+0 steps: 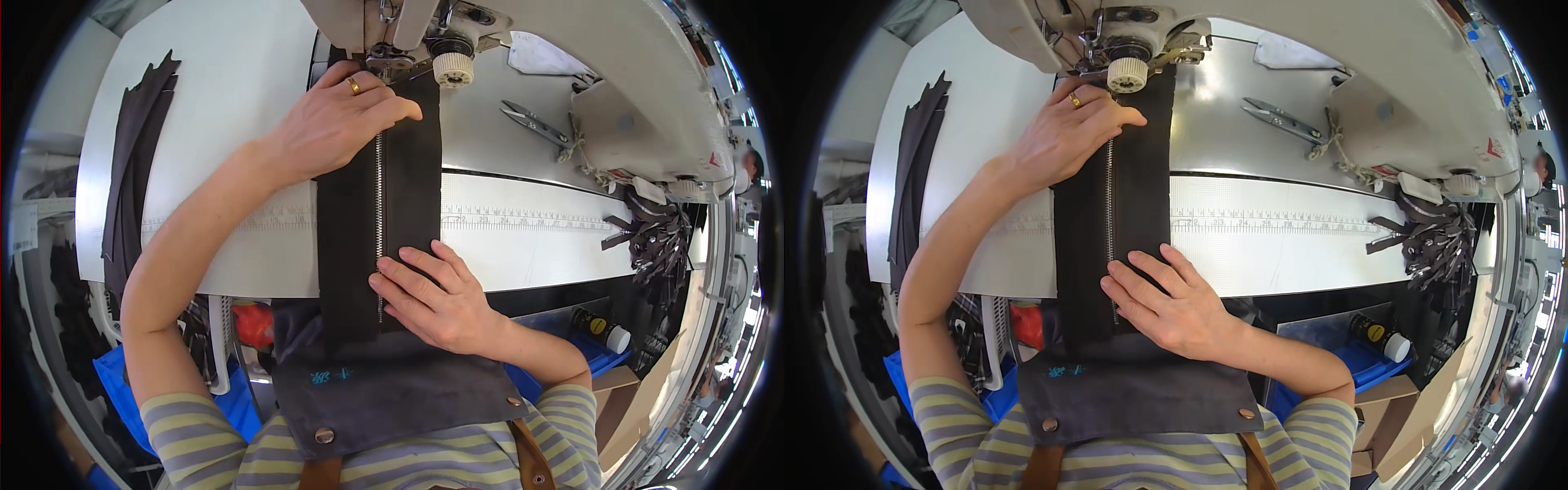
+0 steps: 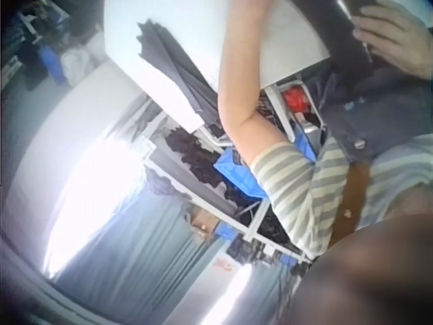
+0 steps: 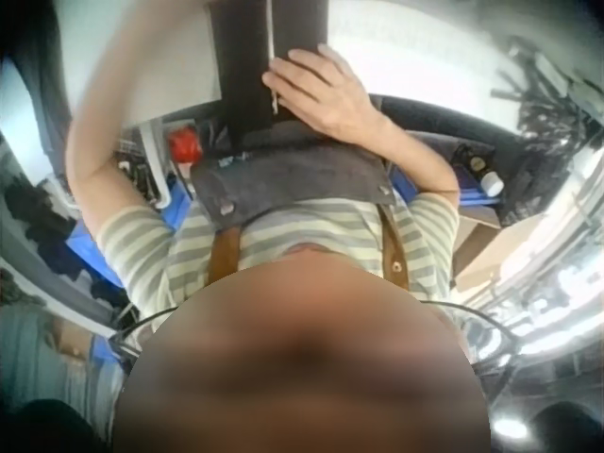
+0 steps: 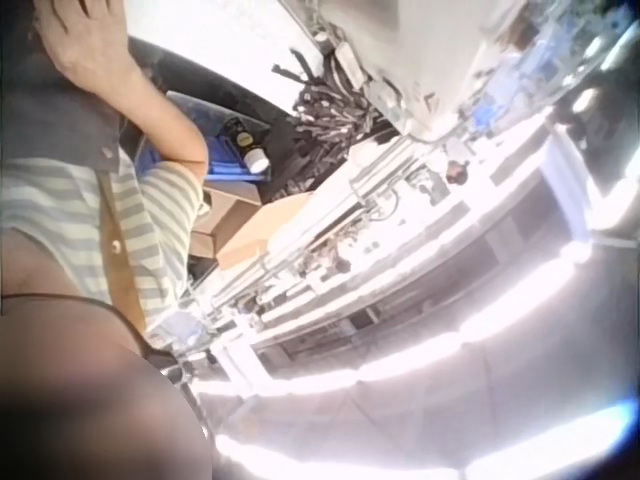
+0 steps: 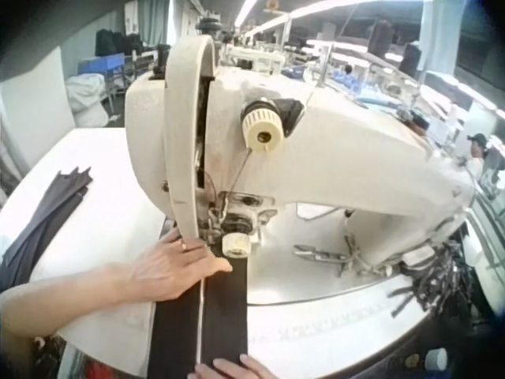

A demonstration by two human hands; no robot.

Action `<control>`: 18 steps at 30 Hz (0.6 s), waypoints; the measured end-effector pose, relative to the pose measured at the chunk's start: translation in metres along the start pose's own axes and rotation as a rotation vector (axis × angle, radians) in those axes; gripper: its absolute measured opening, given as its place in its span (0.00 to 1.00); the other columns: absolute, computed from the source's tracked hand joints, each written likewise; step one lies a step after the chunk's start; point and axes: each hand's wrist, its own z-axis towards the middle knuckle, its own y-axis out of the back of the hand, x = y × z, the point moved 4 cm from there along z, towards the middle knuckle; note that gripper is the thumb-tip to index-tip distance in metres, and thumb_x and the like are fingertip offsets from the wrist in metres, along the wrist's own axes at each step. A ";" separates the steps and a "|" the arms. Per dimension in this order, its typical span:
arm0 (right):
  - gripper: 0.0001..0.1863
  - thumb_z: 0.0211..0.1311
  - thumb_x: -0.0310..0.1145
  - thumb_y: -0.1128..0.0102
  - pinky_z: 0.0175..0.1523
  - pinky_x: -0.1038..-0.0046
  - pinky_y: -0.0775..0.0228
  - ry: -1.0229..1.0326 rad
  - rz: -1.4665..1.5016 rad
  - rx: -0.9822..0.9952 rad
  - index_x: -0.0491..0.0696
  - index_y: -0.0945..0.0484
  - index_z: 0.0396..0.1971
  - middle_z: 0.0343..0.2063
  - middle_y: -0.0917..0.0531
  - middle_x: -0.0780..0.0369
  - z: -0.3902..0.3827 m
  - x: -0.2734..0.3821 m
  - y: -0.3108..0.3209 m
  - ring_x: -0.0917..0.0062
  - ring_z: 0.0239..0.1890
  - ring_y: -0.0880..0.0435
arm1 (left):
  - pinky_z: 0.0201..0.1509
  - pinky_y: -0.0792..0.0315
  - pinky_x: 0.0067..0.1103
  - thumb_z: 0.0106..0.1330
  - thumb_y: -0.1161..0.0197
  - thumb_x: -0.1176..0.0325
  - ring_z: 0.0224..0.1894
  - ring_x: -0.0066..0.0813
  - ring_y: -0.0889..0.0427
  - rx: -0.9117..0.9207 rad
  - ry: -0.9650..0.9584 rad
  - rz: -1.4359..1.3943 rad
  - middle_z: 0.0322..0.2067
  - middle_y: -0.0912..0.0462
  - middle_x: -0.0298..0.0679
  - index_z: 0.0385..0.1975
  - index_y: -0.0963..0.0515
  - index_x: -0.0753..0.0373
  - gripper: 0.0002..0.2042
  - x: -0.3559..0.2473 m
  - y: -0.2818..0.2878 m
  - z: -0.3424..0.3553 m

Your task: Sewing a zipper onto a plaid fabric strip using an industrial sewing machine.

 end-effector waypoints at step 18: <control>0.24 0.46 0.33 0.31 0.66 0.60 0.45 0.002 0.004 0.011 0.52 0.19 0.48 0.52 0.22 0.65 0.002 0.000 0.003 0.70 0.56 0.28 | 0.67 0.53 0.48 0.57 0.34 0.55 0.50 0.33 0.24 -0.002 0.350 0.197 0.53 0.22 0.30 0.50 0.21 0.54 0.22 -0.006 0.004 -0.035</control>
